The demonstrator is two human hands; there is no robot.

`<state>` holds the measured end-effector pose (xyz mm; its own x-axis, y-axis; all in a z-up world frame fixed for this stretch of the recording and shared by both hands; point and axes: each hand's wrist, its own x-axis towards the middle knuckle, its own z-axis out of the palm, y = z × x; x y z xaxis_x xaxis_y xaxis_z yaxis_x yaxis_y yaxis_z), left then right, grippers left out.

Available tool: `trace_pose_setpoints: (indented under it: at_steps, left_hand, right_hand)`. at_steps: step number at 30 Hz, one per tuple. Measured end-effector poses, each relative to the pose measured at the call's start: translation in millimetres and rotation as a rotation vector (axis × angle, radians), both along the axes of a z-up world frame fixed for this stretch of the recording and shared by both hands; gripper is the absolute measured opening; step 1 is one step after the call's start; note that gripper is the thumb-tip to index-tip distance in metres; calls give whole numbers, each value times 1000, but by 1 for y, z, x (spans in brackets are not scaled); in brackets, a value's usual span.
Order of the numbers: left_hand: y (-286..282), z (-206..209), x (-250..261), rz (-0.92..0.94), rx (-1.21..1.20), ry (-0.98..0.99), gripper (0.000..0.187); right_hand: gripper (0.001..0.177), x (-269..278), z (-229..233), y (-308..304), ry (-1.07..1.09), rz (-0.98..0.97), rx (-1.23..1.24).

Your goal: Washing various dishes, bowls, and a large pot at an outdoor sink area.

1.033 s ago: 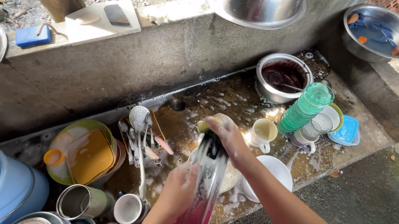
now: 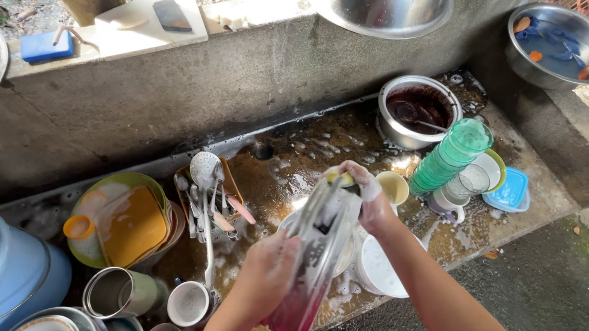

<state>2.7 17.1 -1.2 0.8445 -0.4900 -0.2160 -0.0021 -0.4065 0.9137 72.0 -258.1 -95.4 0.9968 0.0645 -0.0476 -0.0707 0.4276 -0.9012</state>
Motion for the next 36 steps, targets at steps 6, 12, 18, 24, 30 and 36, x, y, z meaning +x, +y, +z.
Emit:
trace_pose_setpoints:
  at_steps: [6,12,18,24,30,36]
  left_hand:
    - [27,-57,2,295,-685,180,34]
    - [51,-23,8,499,-899,362,64]
    - [46,-7,38,-40,-579,722,55]
    - [-15,5,17,336,185,122,36]
    - [-12,15,-18,664,241,-50,42]
    - [-8,-3,-34,802,-36,-115,45]
  right_hand:
    - [49,-18,-10,17,499,-145,333]
    - [28,-11,-36,7,355,-134,262]
    - [29,41,-11,6,-147,168,-645]
    - [22,-11,91,94,-484,-81,-1099]
    - [25,-5,38,65,-499,-369,-497]
    - [31,19,-25,11,238,-465,-35]
